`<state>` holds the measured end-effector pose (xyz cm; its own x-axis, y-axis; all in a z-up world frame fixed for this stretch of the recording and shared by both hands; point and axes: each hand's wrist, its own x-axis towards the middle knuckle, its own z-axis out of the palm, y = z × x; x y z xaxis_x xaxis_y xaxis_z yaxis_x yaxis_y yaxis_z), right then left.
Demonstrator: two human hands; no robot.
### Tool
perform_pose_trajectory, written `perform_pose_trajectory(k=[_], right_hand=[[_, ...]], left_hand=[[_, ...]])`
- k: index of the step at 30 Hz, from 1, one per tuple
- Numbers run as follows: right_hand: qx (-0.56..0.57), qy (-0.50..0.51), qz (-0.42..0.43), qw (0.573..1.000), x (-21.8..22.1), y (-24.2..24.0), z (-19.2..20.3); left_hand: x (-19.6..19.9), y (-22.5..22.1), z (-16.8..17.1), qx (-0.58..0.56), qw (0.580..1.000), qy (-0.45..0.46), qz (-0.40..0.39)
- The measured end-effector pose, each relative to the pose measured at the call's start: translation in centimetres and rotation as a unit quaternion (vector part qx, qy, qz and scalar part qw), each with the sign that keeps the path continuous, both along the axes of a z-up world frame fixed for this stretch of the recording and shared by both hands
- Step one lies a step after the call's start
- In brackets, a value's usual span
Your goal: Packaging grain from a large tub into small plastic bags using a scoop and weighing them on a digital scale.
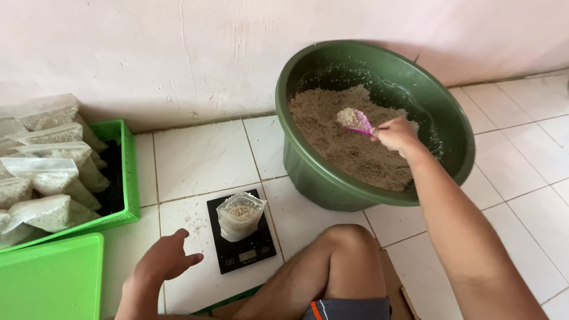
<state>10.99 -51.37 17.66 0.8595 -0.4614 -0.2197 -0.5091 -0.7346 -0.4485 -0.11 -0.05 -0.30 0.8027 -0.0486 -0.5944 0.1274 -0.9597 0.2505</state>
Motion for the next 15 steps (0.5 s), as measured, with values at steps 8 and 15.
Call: perform_pose_trajectory(k=[8, 15], right_hand=[[-0.035, -0.006, 0.036, 0.999, -2.8, 0.3, 1.8], [-0.077, -0.106, 0.101, 0.986, -6.9, 3.9, 4.0]], left_hand=[[-0.5, -0.1, 0.6, -0.011, 1.000, -0.018, -0.010], [-1.1, -0.9, 3.5, -0.115, 0.983, -0.140, -0.010]])
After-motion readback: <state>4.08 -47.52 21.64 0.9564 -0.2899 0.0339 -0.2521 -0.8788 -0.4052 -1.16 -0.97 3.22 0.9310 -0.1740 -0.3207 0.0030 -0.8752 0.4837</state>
